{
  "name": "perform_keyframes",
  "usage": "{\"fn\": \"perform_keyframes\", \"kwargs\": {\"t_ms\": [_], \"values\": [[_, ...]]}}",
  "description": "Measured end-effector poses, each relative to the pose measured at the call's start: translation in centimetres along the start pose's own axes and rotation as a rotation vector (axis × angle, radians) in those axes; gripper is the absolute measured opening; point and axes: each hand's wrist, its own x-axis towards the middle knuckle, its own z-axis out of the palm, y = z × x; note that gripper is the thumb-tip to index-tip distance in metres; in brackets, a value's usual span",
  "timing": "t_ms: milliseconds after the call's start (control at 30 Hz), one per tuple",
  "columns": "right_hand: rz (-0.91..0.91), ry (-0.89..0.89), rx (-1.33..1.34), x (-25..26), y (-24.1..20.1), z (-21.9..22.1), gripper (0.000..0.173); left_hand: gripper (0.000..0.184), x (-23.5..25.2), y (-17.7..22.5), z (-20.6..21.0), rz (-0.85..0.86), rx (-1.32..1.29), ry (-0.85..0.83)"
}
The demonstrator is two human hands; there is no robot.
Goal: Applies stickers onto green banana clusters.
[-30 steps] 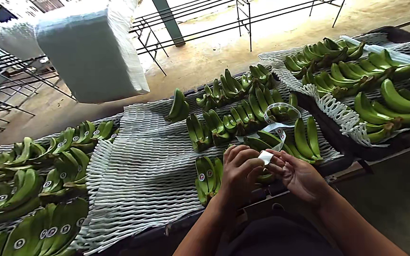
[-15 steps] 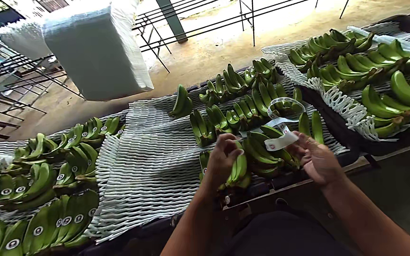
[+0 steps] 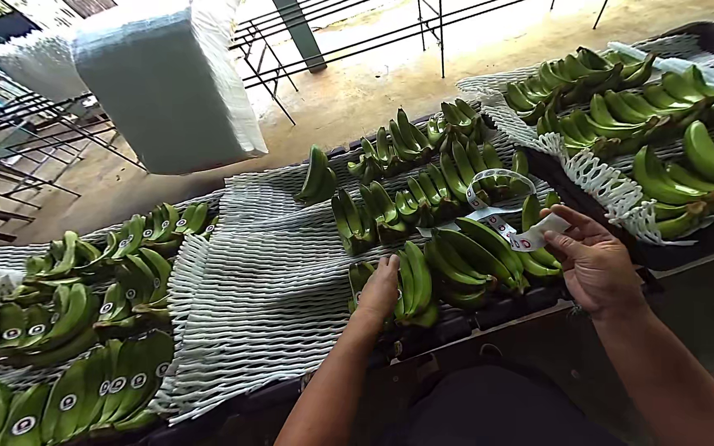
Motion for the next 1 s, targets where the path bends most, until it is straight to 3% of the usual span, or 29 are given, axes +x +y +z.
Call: {"fn": "perform_keyframes", "kwargs": {"t_ms": [67, 133, 267, 367, 433, 500, 533, 600, 667, 767, 900, 1000], "values": [[0.02, -0.023, -0.012, -0.2, -0.1, 0.1, 0.03, 0.057, -0.1, 0.2, -0.3, 0.02, 0.005, 0.094], [0.028, -0.032, -0.01, -0.3, -0.2, 0.4, 0.028, 0.034, -0.3, 0.6, -1.1, 0.074, -0.127, 0.099], [0.04, -0.044, -0.016, -0.7, -0.2, 1.1, 0.026, 0.021, 0.7, 0.7, -2.0, 0.122, -0.393, -0.159], [0.063, -0.074, -0.031, -1.1, -0.4, 1.5, 0.026, 0.02, 1.9, 0.3, -0.9, 0.119, -0.398, -0.18], [0.084, -0.086, -0.035, -1.4, -0.3, 1.9, 0.027, 0.028, 2.2, 0.3, -0.5, 0.079, -0.38, -0.113], [0.108, -0.084, -0.041, -1.7, -0.1, 2.5, 0.027, 0.055, 1.8, 0.9, -1.3, 0.047, -0.293, -0.014], [0.123, -0.076, -0.048, -1.9, 0.0, 2.8, 0.026, 0.057, 1.4, 1.3, -1.7, 0.078, -0.265, 0.059], [0.154, -0.07, -0.066, -2.1, 0.2, 3.6, 0.026, 0.038, 0.0, 2.2, -2.3, 0.302, -0.34, 0.295], [0.19, -0.078, -0.086, -2.4, 0.4, 4.4, 0.026, 0.017, -1.4, 4.0, -2.7, 0.659, -0.47, 0.516], [0.256, -0.088, -0.097, -3.1, 0.6, 5.6, 0.026, 0.018, -2.3, 6.5, -3.5, 1.041, -0.314, 0.644], [0.319, -0.026, -0.067, -3.9, 0.5, 6.7, 0.027, 0.012, -1.8, 7.2, -3.6, 1.177, -0.004, 0.819], [0.346, 0.034, -0.047, -4.4, 0.7, 6.8, 0.033, 0.015, -1.4, 6.6, -3.2, 1.242, -0.12, 0.796]]}}
